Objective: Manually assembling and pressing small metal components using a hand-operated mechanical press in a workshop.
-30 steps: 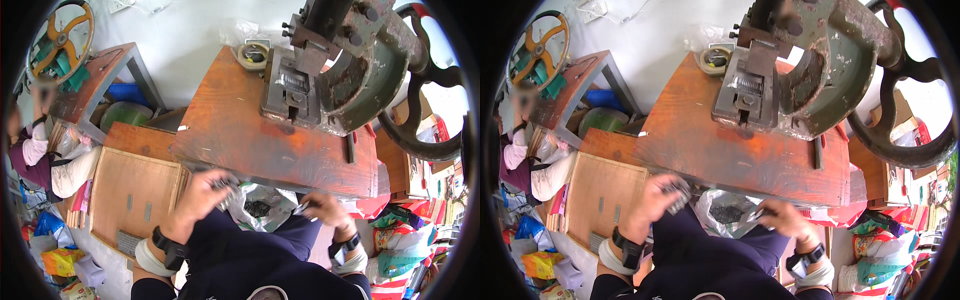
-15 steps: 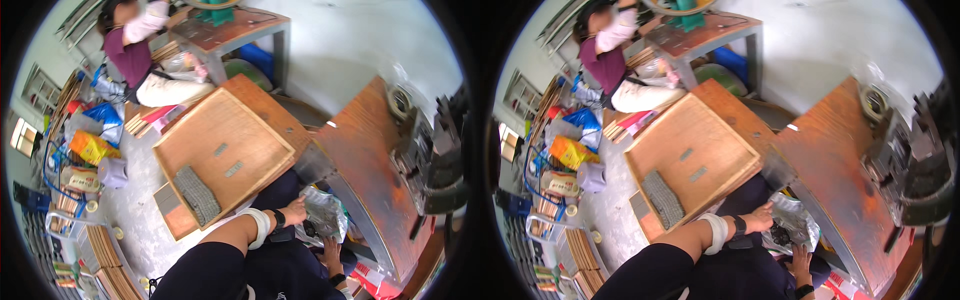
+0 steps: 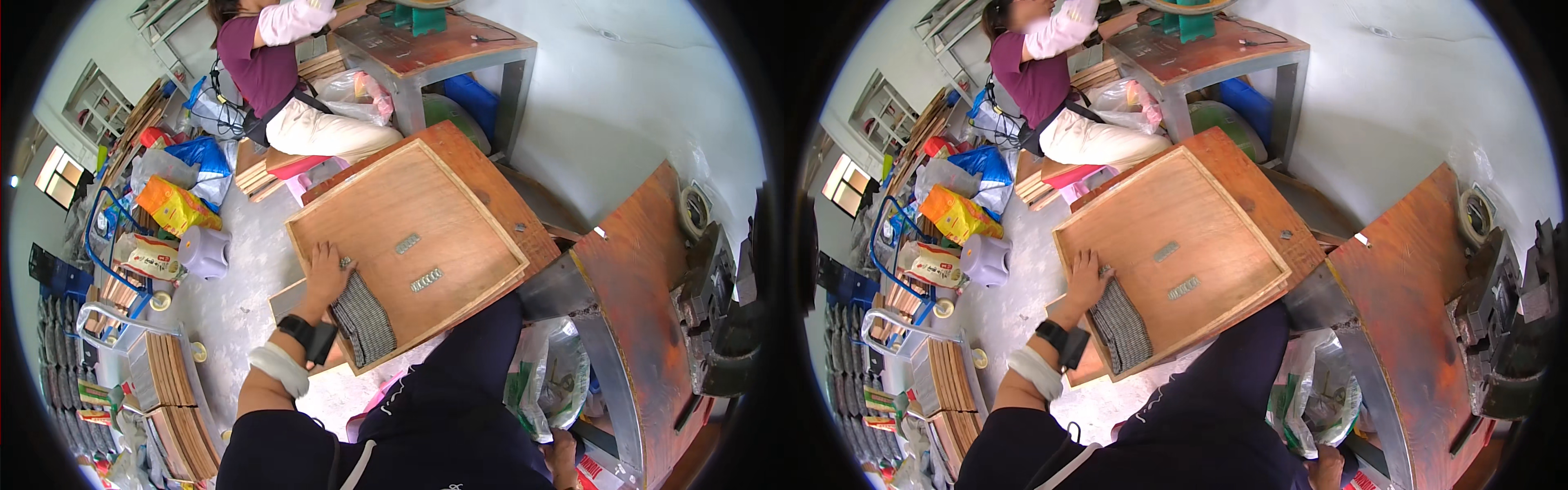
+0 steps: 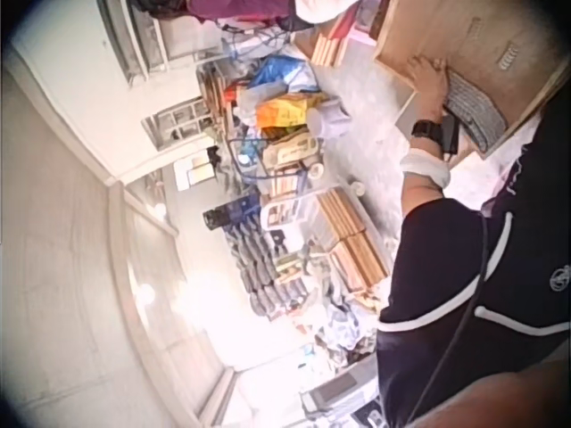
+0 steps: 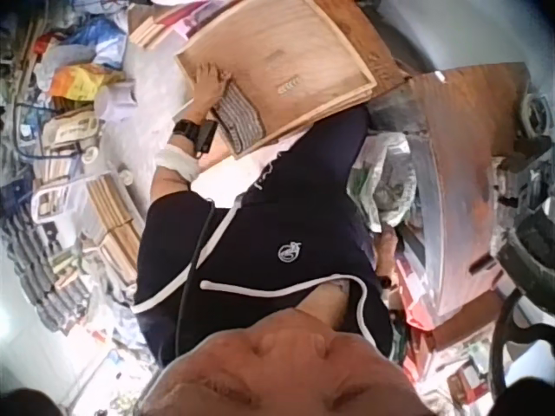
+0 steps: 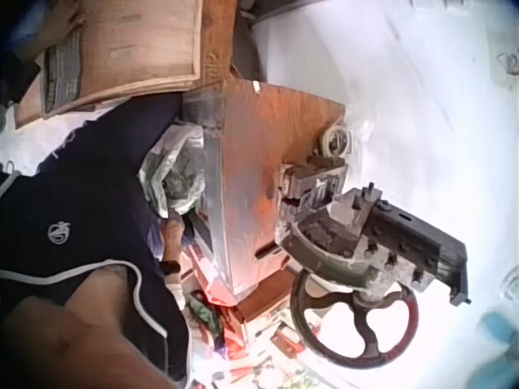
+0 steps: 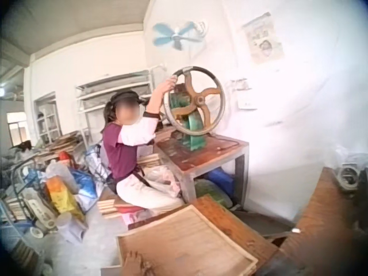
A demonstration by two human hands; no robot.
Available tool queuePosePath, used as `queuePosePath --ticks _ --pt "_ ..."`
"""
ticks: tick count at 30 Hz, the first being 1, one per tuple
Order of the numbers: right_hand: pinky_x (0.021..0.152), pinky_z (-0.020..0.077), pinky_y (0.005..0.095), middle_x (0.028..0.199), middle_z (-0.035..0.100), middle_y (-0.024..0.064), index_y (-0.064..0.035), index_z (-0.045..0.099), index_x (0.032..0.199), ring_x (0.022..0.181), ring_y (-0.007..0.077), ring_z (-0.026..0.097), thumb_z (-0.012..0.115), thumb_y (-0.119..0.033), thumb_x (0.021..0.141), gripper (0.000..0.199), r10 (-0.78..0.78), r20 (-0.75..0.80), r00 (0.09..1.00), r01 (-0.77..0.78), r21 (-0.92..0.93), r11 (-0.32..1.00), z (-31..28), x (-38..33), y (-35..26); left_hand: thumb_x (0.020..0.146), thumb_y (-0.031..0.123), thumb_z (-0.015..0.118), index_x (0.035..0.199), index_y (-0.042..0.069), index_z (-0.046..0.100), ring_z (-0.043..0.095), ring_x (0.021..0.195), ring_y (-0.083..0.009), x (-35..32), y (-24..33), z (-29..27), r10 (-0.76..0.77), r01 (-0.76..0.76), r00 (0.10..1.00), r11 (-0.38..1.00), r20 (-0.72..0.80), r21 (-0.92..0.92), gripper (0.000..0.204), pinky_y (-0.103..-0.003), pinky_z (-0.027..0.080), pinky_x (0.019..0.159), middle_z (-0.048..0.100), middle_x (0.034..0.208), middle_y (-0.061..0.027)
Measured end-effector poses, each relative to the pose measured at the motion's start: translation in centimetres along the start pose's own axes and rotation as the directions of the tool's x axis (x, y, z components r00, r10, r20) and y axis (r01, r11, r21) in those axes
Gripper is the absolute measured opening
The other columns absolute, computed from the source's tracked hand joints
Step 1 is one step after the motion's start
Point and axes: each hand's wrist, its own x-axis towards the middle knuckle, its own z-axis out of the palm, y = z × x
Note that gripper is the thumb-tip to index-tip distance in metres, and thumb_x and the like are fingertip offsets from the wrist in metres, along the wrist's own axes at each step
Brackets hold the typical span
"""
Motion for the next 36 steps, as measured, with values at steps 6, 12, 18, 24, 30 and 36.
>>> queuePosePath --ticks 6,12,18,24,30,36 --pt "0.087 0.0447 0.0415 0.104 0.06 0.0163 -0.0048 0.06 0.105 0.1 0.0356 0.056 0.076 -0.002 0.056 0.051 -0.035 -0.107 0.994 0.037 0.016 0.999 -2.6 3.3 -3.4 0.077 0.02 0.069 0.106 0.002 0.061 0.054 0.109 -0.0329 0.7 -1.9 -2.6 0.063 0.186 0.868 0.879 0.493 -0.439 0.035 -0.041 0.042 0.09 0.06 0.112 -0.0175" --pt "0.088 0.0441 0.041 0.106 0.059 0.0149 -0.0041 0.061 0.102 0.103 0.0337 0.054 0.076 -0.001 0.056 0.049 -0.044 -0.091 0.995 0.05 0.058 0.997 -4.8 4.3 -5.0 0.063 -0.004 0.076 0.111 0.001 0.06 0.06 0.092 -0.0238 3.5 -3.1 -3.4 0.208 0.302 0.718 0.767 0.664 -0.567 0.051 -0.035 0.048 0.077 0.066 0.096 -0.0116" --pt "0.088 0.0442 0.0407 0.11 0.056 0.0153 -0.005 0.061 0.101 0.104 0.0342 0.053 0.076 -0.001 0.055 0.049 -0.067 -0.083 0.994 0.069 0.026 0.997 -4.6 4.9 -6.0 0.067 0.011 0.073 0.109 0.001 0.061 0.059 0.096 -0.0348 3.2 -2.0 -4.0 0.317 -0.036 0.709 0.908 0.629 -0.417 0.045 -0.037 0.047 0.085 0.064 0.097 -0.0184" --pt "0.088 0.044 0.0406 0.111 0.055 0.015 -0.0059 0.062 0.102 0.106 0.0341 0.052 0.077 -0.003 0.055 0.049 -0.058 -0.027 0.998 0.058 0.0 0.998 -4.6 5.1 -6.3 0.068 0.011 0.072 0.114 0.003 0.059 0.058 0.096 -0.037 2.8 -2.3 -4.0 0.291 0.082 0.757 0.846 0.584 -0.528 0.048 -0.038 0.046 0.086 0.061 0.102 -0.0208" --pt "0.088 0.0442 0.0408 0.112 0.055 0.0147 -0.0069 0.062 0.103 0.106 0.0343 0.052 0.078 -0.005 0.057 0.049 -0.04 -0.025 0.999 0.039 -0.022 0.999 -3.9 4.9 -5.9 0.063 0.006 0.078 0.113 0.003 0.06 0.061 0.091 -0.0277 3.2 -3.1 -3.8 0.27 0.284 0.703 0.742 0.658 -0.608 0.053 -0.034 0.048 0.08 0.064 0.099 -0.0166" --pt "0.089 0.0437 0.041 0.113 0.054 0.0153 -0.0069 0.061 0.104 0.107 0.0347 0.051 0.078 -0.006 0.058 0.049 -0.019 0.003 1.0 0.019 -0.019 1.0 -3.9 4.9 -6.2 0.062 0.007 0.08 0.111 0.008 0.064 0.059 0.075 -0.0207 3.5 -3.6 -3.4 0.241 0.273 0.764 0.719 0.598 -0.64 0.052 -0.03 0.048 0.072 0.066 0.087 -0.0117"
